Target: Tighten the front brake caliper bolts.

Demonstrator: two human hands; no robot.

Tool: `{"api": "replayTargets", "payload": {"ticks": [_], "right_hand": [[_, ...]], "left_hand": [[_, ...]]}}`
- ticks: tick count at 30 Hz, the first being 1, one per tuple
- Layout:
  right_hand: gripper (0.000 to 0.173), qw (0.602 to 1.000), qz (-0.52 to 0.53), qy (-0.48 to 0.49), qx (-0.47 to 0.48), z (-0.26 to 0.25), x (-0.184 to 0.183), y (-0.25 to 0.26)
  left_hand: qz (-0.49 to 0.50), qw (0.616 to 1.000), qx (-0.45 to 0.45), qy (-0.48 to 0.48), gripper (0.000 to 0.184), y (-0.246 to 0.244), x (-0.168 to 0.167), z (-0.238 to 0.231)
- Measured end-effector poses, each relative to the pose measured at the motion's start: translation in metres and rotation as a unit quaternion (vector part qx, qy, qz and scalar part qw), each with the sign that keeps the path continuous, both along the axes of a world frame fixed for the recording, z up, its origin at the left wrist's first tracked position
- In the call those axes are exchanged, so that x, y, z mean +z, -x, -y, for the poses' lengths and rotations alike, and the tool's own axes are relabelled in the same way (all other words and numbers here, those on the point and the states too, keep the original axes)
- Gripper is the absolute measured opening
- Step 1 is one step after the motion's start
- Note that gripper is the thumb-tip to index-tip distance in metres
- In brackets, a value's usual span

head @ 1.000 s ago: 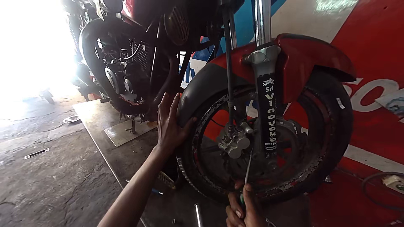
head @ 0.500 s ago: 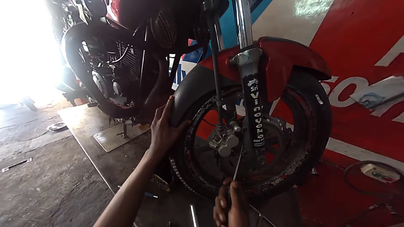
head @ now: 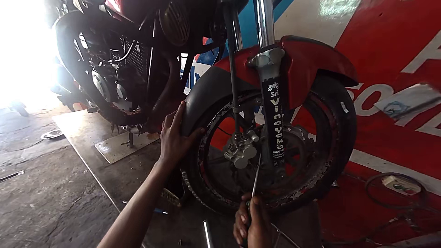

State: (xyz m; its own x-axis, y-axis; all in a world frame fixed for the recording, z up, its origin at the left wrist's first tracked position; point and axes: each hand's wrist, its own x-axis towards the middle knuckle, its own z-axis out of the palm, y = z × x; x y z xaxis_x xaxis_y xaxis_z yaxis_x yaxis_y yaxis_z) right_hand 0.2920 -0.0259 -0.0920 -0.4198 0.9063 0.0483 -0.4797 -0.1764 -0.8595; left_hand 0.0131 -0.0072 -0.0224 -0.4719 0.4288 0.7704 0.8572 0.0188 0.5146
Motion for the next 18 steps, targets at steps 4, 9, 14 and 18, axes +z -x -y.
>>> {"api": "replayTargets", "payload": {"ticks": [4, 9, 14, 18], "right_hand": [[0.035, 0.997, -0.058, 0.017, -0.047, 0.004, 0.000, 0.035], [0.035, 0.999, 0.005, 0.013, 0.053, 0.004, 0.031, -0.003], [0.035, 0.999, 0.041, 0.016, 0.024, 0.000, 0.028, -0.015], [0.034, 0.999, 0.007, 0.006, -0.052, 0.010, 0.015, 0.025]], "left_hand": [[-0.004, 1.000, 0.003, 0.002, 0.094, 0.002, 0.000, 0.000], [-0.018, 1.000, 0.003, -0.012, 0.092, 0.004, -0.001, -0.002], [-0.001, 1.000, 0.004, -0.006, 0.092, 0.001, -0.001, -0.002], [0.011, 1.000, 0.004, 0.006, 0.094, 0.002, 0.001, 0.000]]}}
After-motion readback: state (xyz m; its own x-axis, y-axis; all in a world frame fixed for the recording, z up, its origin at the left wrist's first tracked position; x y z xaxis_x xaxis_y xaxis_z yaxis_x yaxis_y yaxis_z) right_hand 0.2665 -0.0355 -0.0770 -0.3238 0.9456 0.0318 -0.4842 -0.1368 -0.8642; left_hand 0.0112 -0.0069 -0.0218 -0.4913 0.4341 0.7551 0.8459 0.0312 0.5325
